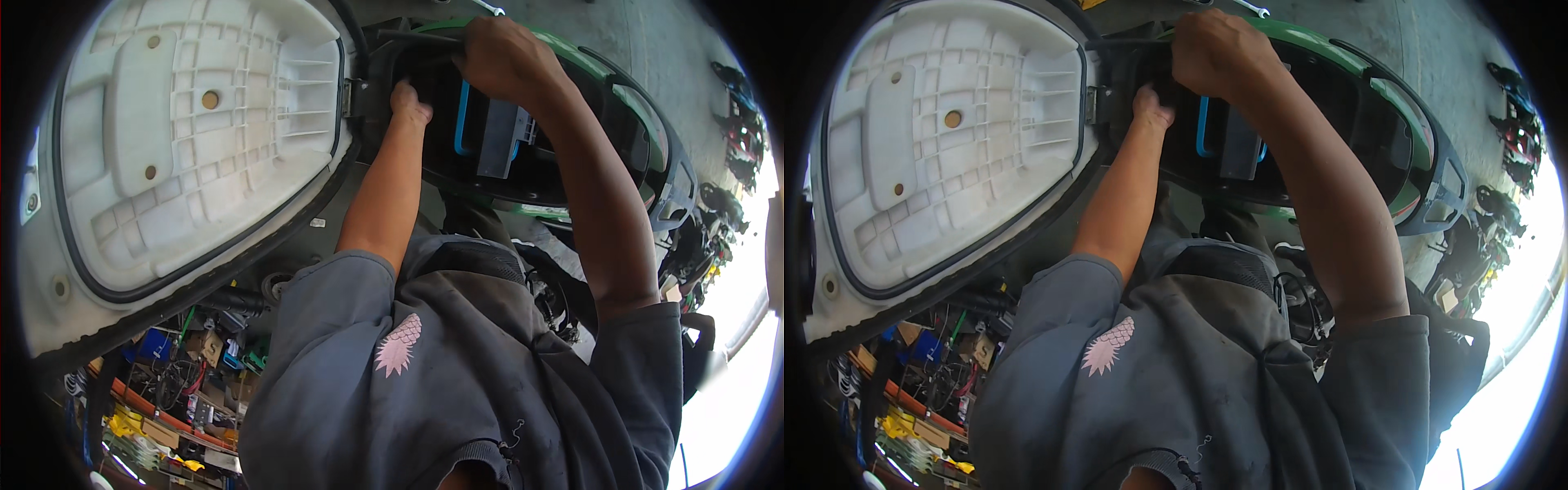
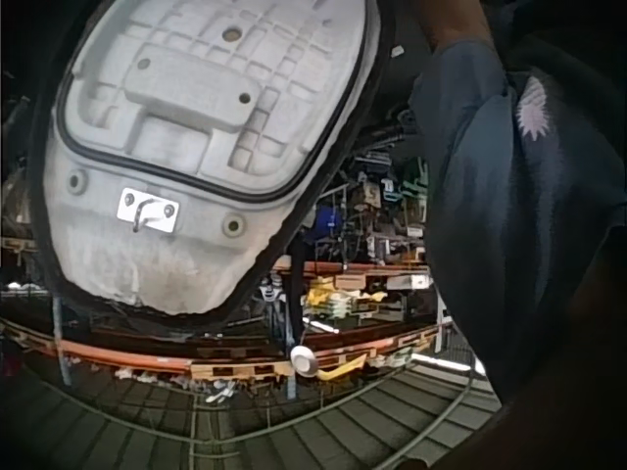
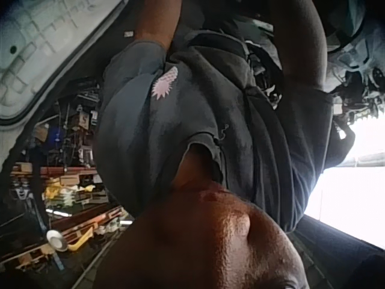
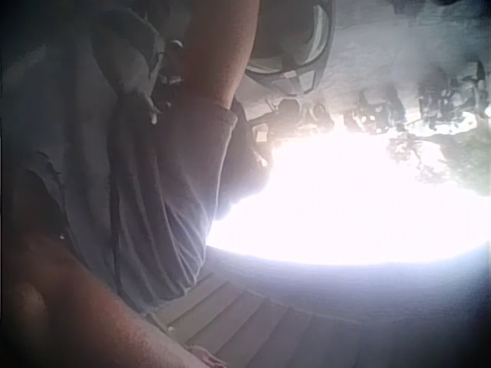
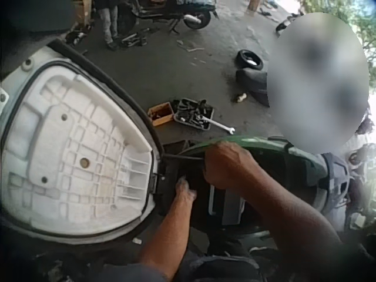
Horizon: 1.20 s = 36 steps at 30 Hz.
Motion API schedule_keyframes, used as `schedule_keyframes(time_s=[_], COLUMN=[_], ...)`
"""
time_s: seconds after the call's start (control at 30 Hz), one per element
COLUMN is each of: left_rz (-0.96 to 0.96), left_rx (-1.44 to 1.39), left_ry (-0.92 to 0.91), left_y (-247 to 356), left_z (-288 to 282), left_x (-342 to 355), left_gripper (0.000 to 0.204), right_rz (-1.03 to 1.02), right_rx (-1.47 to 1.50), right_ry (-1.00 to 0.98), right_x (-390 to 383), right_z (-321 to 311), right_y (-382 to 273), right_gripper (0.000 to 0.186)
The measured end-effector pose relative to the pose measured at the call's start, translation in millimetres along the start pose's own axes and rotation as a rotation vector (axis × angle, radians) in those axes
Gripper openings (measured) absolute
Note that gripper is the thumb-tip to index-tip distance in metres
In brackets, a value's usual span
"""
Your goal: The person uses a T-handle socket wrench to unscrew fasteners inside the storage compartment of a scooter, reaches into a parts bin to select a screw, and tests the fit of the scooter seat.
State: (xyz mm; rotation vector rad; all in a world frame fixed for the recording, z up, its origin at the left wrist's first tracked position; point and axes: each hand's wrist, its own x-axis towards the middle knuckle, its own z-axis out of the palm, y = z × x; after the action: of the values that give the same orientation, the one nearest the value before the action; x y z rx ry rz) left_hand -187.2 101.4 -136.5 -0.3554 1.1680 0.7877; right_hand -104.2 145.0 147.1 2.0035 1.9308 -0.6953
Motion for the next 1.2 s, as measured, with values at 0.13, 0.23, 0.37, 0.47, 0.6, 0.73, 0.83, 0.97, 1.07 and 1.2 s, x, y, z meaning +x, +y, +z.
schedule_keyframes(time_s=[0.13, 0.23, 0.37, 0.47, 0.6, 0.73, 0.83, 0.97, 1.07, 1.2], left_rz=[0.043, 0.129, 0.691, 1.436, 1.5, 1.252, 1.454, 1.121, 1.227, 1.247], left_rx=[0.09, 0.174, 0.585, 0.724, 0.877, 0.72, 0.769, 1.103, 1.269, 1.154], left_ry=[0.023, 0.129, 0.195, 0.228, 0.258, 0.058, -0.18, -0.216, -0.316, -0.315], left_y=[-5, -5, -17, -6, 17, 32, 40, 56, 68, 72], left_z=[-14, -29, 19, 24, 17, -6, 4, 12, 10, 7], left_x=[9, 10, -85, -107, -115, -97, -89, -115, -125, -130], left_gripper=[0.039, 0.042, 0.037, 0.022, 0.016, 0.014, 0.013, 0.019, 0.023, 0.027], right_rz=[-0.079, -0.275, -0.478, -0.523, -0.474, -0.435, -0.547, -0.868, -0.797, -0.654], right_rx=[-0.04, -0.087, -0.123, -0.103, 0.077, 0.564, 0.981, 0.593, 0.713, 0.683], right_ry=[-0.006, -0.006, -0.032, -0.088, 0.028, -0.58, -0.466, 0.318, 0.302, 0.456], right_x=[10, 12, 20, 14, 14, 11, 49, 38, 32, 31], right_z=[-4, -4, 4, 10, 25, -19, 34, 92, 91, 101], right_y=[12, -1, -8, -29, -26, -12, 57, 50, 42, 31], right_gripper=[0.031, 0.028, 0.024, 0.025, 0.029, 0.034, 0.035, 0.036, 0.032, 0.023])
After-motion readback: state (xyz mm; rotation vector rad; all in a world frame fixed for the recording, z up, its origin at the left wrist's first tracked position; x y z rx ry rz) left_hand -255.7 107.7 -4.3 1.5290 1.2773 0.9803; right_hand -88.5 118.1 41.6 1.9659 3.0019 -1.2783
